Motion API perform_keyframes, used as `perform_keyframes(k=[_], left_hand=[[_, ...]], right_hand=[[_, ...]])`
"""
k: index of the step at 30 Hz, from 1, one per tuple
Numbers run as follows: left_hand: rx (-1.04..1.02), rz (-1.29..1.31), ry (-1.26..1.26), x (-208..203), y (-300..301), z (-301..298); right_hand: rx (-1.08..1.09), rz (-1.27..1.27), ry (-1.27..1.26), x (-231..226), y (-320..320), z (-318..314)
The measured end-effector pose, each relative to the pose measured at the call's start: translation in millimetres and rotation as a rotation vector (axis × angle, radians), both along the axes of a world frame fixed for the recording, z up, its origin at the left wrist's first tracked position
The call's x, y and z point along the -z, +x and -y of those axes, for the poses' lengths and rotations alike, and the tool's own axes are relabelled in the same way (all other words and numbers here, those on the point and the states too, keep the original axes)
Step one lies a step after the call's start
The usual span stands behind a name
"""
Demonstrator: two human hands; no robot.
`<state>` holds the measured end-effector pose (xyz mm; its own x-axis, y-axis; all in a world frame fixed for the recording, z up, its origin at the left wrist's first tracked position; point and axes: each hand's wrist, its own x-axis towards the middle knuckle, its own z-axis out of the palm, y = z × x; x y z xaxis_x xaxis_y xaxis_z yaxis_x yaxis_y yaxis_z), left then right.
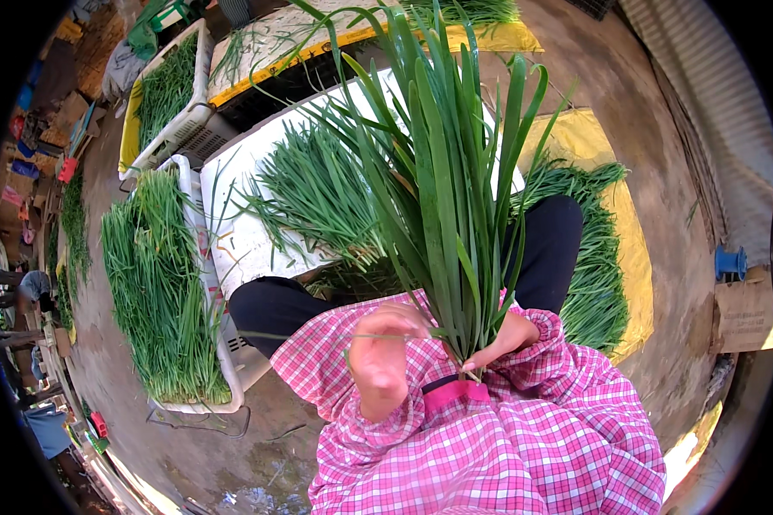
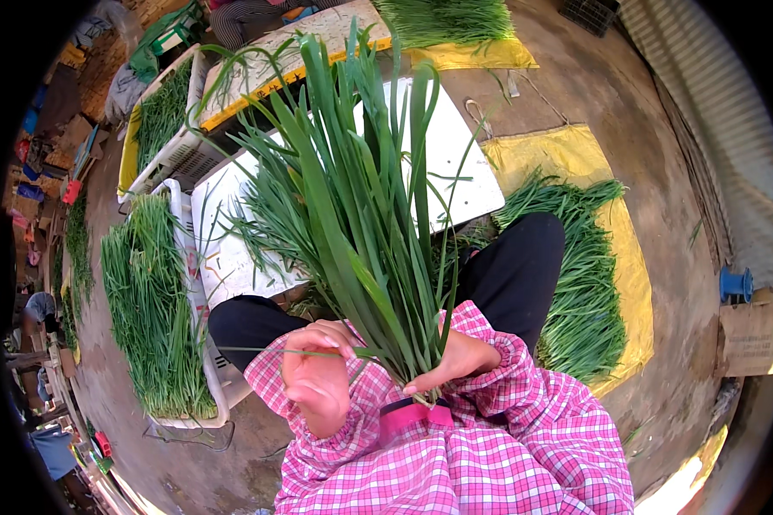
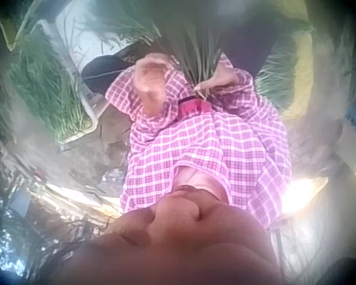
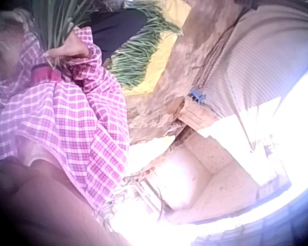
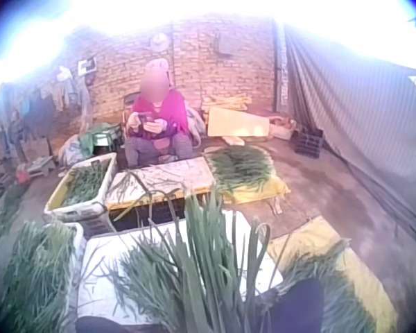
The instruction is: The person bundles green vegetable stalks by hand, aligning the roots and removing loose or damaged leaves before placing the bundles onto a mat.
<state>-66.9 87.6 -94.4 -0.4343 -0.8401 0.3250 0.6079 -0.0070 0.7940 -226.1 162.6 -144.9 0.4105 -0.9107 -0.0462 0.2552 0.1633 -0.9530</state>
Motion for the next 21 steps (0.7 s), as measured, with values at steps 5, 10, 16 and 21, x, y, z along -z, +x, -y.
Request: perform_keyframes(k=[5,10,16,21], left_hand=[[-0.027,0.262,-0.078,-5.1,2.6,-3.7],[-0.086,0.320,0.009,-10.8,-0.6,-8.3],[-0.074,0.455,0.018,-24.4,5.6,-5.1],[0.021,0.619,0.045,-34.0,13.7,2.4]], right_hand=[[0.035,-0.011,-0.063,4.9,1.5,0.0],[-0.012,-0.019,-0.027,2.6,-0.1,0.2],[-0.030,-0.031,-0.067,-6.0,3.1,2.1],[-0.017,0.034,-0.009,-14.2,4.1,3.1]])
